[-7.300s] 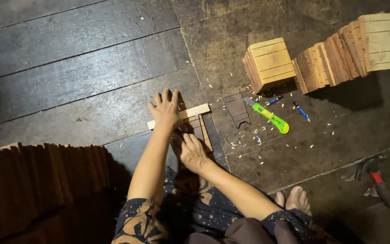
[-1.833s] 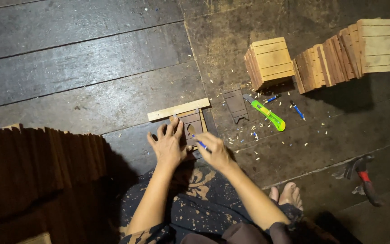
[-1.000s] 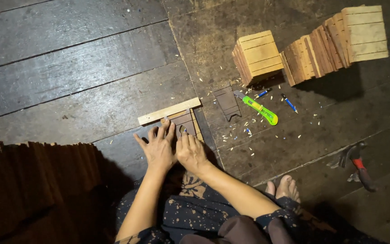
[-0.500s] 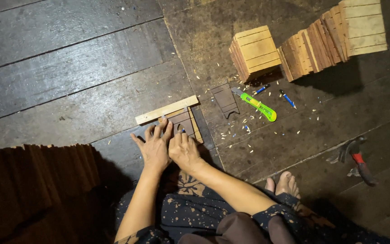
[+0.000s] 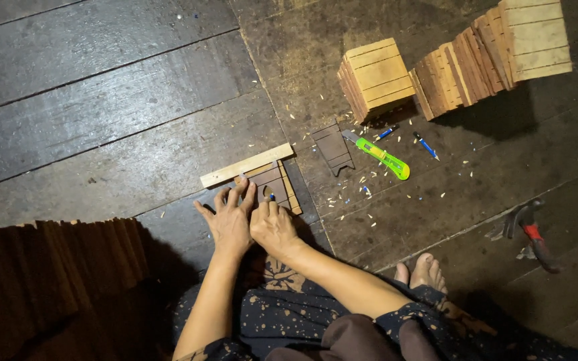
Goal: Marking and assembling small wooden slats on a workshop floor.
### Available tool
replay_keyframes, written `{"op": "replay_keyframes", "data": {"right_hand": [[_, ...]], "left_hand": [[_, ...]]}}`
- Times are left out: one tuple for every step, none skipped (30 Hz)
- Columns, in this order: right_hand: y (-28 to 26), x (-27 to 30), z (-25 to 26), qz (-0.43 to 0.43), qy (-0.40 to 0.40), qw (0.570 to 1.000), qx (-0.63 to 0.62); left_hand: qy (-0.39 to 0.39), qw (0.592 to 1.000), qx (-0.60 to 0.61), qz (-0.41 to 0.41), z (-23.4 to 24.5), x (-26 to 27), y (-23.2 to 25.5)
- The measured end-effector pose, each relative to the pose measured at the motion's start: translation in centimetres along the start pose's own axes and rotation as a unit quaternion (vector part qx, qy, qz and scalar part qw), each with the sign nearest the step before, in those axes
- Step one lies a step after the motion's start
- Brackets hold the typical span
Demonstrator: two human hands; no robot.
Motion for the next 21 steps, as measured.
{"op": "replay_keyframes", "data": {"right_hand": [[0.0,-0.1,0.4,0.000,0.000,1.000,0.000],[0.1,-0.2,0.8,0.000,0.000,1.000,-0.001],[0.0,0.0,0.2,0.000,0.000,1.000,-0.001],[-0.2,0.4,-0.3,0.001,-0.001,1.000,-0.003],[-0.3,0.7,-0.9,0.002,-0.002,1.000,-0.005],[-0.4,0.8,-1.3,0.002,-0.002,1.000,-0.005],[-0.5,1.0,-1.6,0.002,-0.005,1.000,-0.008],[-0.5,1.1,-2.0,0.001,-0.007,1.000,-0.010],[-0.5,1.1,-2.0,0.000,-0.008,1.000,-0.010],[-0.6,1.0,-2.0,0.002,-0.010,1.000,-0.011],[-0.6,1.0,-2.0,0.005,-0.013,1.000,-0.012],[-0.6,1.1,-2.2,0.005,-0.012,1.000,-0.012],[-0.7,1.1,-2.6,0.007,-0.017,1.000,-0.017],[-0.7,1.2,-2.9,0.007,-0.022,0.999,-0.022],[-0.6,1.1,-2.3,0.007,-0.022,0.999,-0.022],[-0.6,1.0,-1.7,0.006,-0.030,0.999,-0.019],[-0.6,1.0,-1.2,0.006,-0.038,0.999,-0.015],[-0.5,0.9,-1.1,0.006,-0.039,0.999,-0.016],[-0.5,0.8,-0.9,0.005,-0.045,0.999,-0.013],[-0.5,0.7,-0.9,0.005,-0.051,0.999,-0.012],[0.2,-0.7,1.3,0.005,-0.051,0.999,-0.013]], "left_hand": [[0.001,1.000,0.002,0.001,-0.1,-0.1,-0.1],[0.002,1.000,0.003,0.002,-0.2,-0.2,-0.1],[0.002,1.000,0.003,0.002,-0.4,-0.2,-0.2],[0.005,1.000,0.003,0.002,-0.5,-0.3,-0.2],[0.008,1.000,0.003,0.001,-0.7,-0.4,-0.3],[0.008,1.000,0.003,0.002,-0.8,-0.4,-0.4],[0.009,1.000,0.002,0.002,-0.9,-0.4,-0.4],[0.010,1.000,0.000,0.001,-0.9,-0.5,-0.4],[0.010,1.000,0.000,0.000,-1.0,-0.5,-0.4],[0.012,1.000,-0.001,0.002,-1.0,-0.5,-0.4],[0.014,1.000,-0.001,0.003,-1.1,-0.5,-0.4],[0.015,1.000,-0.001,0.003,-1.0,-0.4,-0.3],[0.012,1.000,0.001,0.006,-0.9,-0.4,-0.3],[0.008,1.000,0.004,0.008,-0.8,-0.4,-0.3],[0.008,1.000,0.004,0.008,-0.9,-0.4,-0.2],[0.008,1.000,0.001,0.008,-1.0,-0.4,-0.2],[0.009,1.000,-0.003,0.008,-1.1,-0.4,-0.3],[0.008,1.000,-0.002,0.008,-1.1,-0.3,-0.2],[0.007,1.000,-0.006,0.010,-1.1,-0.3,-0.2],[0.007,1.000,-0.009,0.012,-1.1,-0.3,-0.2],[0.007,1.000,-0.009,0.013,-0.9,-0.3,-0.2]]}}
Point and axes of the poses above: each hand's wrist, its own x-axis away from the middle knuckle, its own z-axis out of the back of the hand, y = z × x, the point moved 3 cm from there along -x, towards the middle knuckle, and after that the axes turned 11 degrees about -y, right-handed, at the moved point
